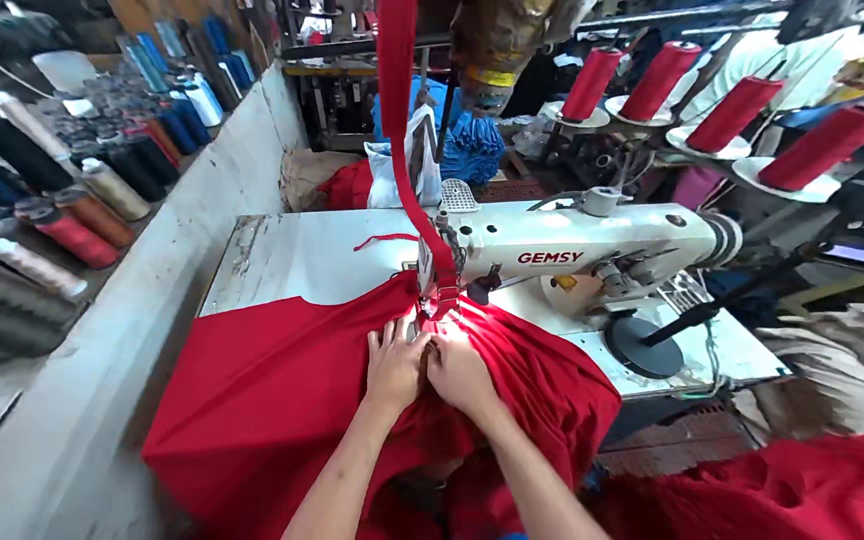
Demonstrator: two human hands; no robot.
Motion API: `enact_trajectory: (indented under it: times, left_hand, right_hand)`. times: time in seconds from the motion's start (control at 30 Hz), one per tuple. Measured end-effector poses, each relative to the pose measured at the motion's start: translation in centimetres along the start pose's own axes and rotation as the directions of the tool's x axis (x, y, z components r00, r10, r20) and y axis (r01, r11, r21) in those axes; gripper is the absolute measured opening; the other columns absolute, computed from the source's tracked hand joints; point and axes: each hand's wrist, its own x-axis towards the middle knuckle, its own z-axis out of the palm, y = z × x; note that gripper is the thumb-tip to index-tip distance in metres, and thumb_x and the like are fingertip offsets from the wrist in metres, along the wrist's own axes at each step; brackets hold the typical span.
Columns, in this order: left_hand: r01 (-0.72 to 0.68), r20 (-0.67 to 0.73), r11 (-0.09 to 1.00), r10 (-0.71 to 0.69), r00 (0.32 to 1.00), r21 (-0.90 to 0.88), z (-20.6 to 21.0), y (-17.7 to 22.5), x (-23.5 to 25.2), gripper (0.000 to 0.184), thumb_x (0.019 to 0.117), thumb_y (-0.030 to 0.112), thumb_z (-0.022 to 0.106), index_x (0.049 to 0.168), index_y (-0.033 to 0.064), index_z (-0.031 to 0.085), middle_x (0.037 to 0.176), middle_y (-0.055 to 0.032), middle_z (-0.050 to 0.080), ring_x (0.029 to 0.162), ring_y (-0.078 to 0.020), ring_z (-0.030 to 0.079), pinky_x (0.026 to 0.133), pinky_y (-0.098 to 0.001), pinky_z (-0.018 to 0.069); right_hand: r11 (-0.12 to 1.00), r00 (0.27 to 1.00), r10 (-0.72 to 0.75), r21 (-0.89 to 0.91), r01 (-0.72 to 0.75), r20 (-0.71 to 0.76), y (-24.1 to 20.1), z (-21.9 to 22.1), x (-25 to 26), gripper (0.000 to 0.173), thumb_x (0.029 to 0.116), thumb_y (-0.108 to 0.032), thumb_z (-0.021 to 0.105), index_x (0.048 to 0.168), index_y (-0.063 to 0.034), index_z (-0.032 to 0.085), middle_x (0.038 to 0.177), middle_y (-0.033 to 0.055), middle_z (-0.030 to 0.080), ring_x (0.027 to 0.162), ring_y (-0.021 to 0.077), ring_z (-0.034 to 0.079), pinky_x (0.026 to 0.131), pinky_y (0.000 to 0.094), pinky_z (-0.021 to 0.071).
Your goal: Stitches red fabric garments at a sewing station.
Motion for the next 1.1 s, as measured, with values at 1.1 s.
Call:
enact_trajectory:
  times: [1.1]
  left_hand:
    - [0.028, -0.383, 1.000, -0.021, 0.923, 0.011, 2.4, -0.3, 2.7, 0.025, 0.0956, 0.031, 0.060, 0.100, 0.0147, 0.079, 0.111, -0.0108, 0.071, 0.113, -0.0349, 0.064, 0.092, -0.0603, 0.0470]
  right_hand:
    - [0.913, 0.837, -0.403, -0.223, 0.341, -0.370, 5.2, 2.4, 3.8, 0.030, 0.0934, -0.017, 0.061, 0.119, -0.0215, 0.075, 0.101, 0.0044, 0.076, 0.084, 0.0267, 0.074, 0.062, 0.0500, 0.0580]
